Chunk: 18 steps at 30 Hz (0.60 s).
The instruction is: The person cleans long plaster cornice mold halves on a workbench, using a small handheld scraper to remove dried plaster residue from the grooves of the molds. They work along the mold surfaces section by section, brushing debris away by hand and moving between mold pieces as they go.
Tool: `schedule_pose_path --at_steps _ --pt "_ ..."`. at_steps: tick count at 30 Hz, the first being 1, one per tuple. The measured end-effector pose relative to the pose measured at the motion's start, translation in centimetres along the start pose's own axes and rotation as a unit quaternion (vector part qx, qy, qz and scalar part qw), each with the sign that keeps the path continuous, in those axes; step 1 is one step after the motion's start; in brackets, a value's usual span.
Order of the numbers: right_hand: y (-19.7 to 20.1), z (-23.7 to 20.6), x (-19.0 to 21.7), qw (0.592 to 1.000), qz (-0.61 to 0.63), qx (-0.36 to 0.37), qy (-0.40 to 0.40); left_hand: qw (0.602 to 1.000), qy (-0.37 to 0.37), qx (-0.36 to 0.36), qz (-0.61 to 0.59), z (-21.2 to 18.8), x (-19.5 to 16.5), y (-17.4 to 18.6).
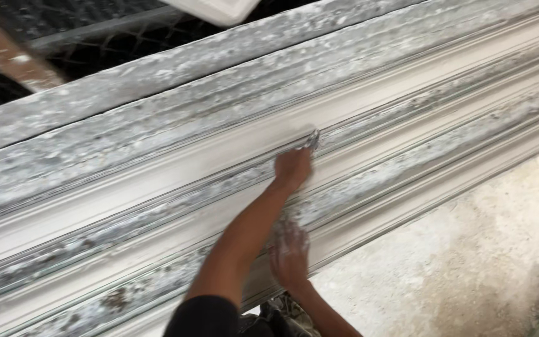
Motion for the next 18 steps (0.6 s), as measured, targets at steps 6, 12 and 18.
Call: schedule_pose_path --at_steps 6,12,18 --pt "5.6 -1.7 -15.8 0.998 0.025 -0.023 0.058 0.999 -0.009 -0.021 0.023 6.9 -7.3 -2.2" --pt "13.5 -0.5 -31.2 0.997 -0.018 -0.048 -0.059 0.995 0.042 0.006 0.089 0.4 -0.7 0.2" --pt "13.5 1.1 -30.8 0.989 -0.09 0.029 -0.11 0.994 0.085 0.021 0.067 3.8 -5.0 -0.6"
Point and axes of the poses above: each hand's wrist, its own z-axis towards the middle knuckle, its own y-axis out of the back of the hand, x = y × z, the point moved 4 cm from there along z, towards the middle knuckle, and after that the axes turned 15 degrees about x, right-handed, at the moved point
